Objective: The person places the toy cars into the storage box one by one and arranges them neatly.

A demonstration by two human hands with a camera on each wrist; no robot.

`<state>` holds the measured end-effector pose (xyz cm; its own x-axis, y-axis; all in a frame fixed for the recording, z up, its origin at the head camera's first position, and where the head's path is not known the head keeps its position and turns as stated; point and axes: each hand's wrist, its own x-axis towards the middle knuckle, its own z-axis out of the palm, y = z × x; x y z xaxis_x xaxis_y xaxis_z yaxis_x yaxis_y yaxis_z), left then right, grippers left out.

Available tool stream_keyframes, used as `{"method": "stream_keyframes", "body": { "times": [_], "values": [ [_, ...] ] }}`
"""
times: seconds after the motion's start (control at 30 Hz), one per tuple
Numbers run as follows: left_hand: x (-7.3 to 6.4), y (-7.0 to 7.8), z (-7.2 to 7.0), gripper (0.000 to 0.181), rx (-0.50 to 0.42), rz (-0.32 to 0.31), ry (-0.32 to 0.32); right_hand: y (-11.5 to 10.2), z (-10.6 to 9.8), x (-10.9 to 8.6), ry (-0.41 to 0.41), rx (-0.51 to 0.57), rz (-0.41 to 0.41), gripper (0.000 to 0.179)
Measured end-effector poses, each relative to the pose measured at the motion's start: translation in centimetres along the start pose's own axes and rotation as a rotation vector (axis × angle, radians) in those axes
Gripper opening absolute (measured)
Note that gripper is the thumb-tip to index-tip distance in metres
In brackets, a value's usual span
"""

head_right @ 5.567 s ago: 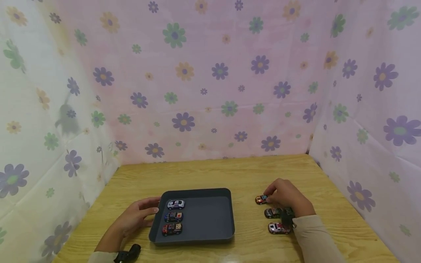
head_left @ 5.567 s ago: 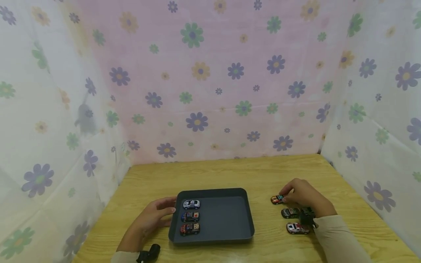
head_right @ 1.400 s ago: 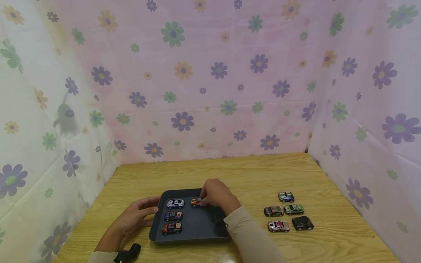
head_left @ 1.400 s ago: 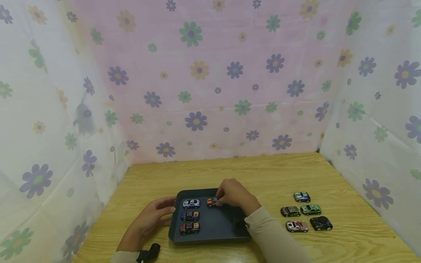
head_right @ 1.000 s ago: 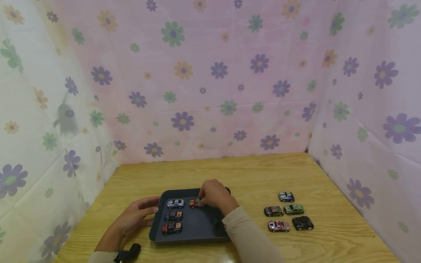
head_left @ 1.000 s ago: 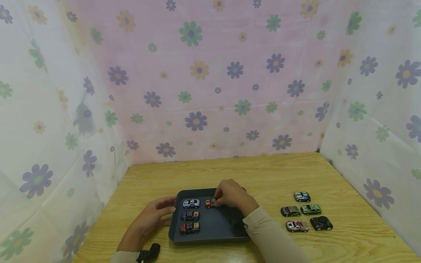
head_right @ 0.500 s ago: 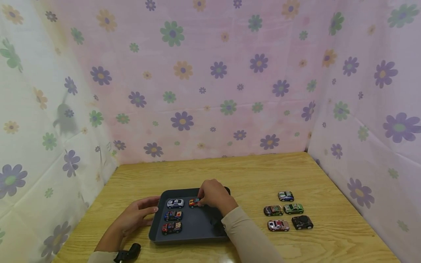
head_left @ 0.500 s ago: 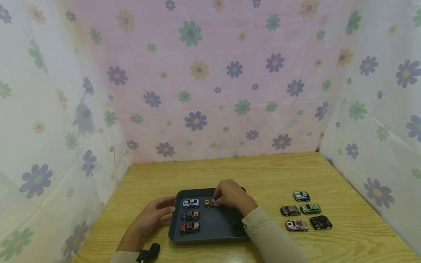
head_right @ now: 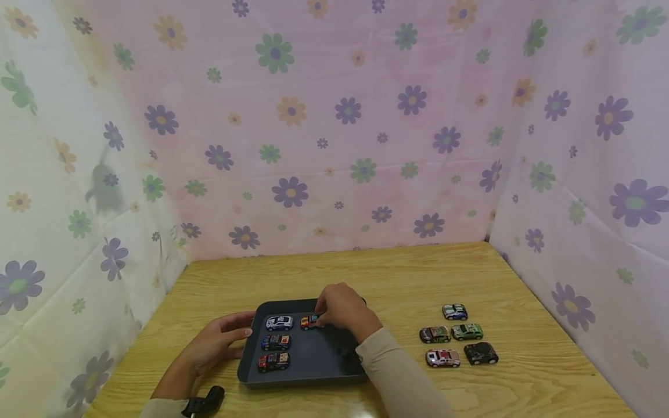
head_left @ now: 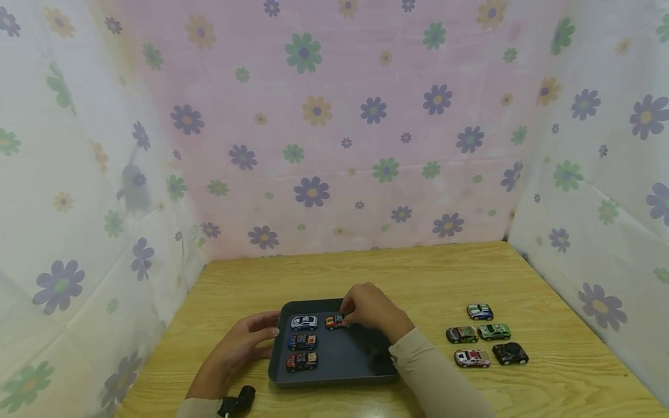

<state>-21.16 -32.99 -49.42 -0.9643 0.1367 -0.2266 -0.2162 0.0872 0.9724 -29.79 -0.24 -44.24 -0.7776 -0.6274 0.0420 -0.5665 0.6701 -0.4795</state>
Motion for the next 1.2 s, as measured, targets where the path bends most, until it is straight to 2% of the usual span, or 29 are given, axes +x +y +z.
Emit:
{"method": "stream_keyframes", "body": {
  "times": [0.27, 0.37, 0.5, 0.6, 0.73, 1.0, 1.2],
  "values": [
    [-0.1, 0.2, 0.1, 0.062, -0.004, 0.009, -0.008, 1.0, -1.5, -1.3, 0.043, -0.047, -0.009, 0.022],
    [-0.1, 0.3, 0.1, 0.062, -0.004, 0.012, -0.007, 1.4, -2.3, -1.9, 0.051, -0.029, -0.022, 0.024],
    [-0.1, 0.2, 0.1, 0.061, -0.005, 0.015, -0.009, 2.3, -3.7, -3.0, 0.076, 0.047, -0.055, 0.024],
    [-0.1, 0.2, 0.1, 0.061, -0.008, 0.014, -0.016, 3.4, -4.9, -4.1, 0.1, 0.096, -0.079, 0.022],
    [-0.1, 0.3, 0.1, 0.061, -0.006, 0.017, -0.018, 4.9, -6.4, -5.6, 0.112, 0.092, -0.096, 0.022],
    [-0.2, 0.4, 0.2, 0.061, 0.006, 0.025, -0.009, 8.4, -9.4, -9.3, 0.146, 0.079, -0.051, 0.027],
    [-0.1, 0.2, 0.2, 0.061, 0.007, 0.024, -0.001, 11.1, -10.5, -12.1, 0.163, 0.052, -0.033, 0.027]
  ]
}}
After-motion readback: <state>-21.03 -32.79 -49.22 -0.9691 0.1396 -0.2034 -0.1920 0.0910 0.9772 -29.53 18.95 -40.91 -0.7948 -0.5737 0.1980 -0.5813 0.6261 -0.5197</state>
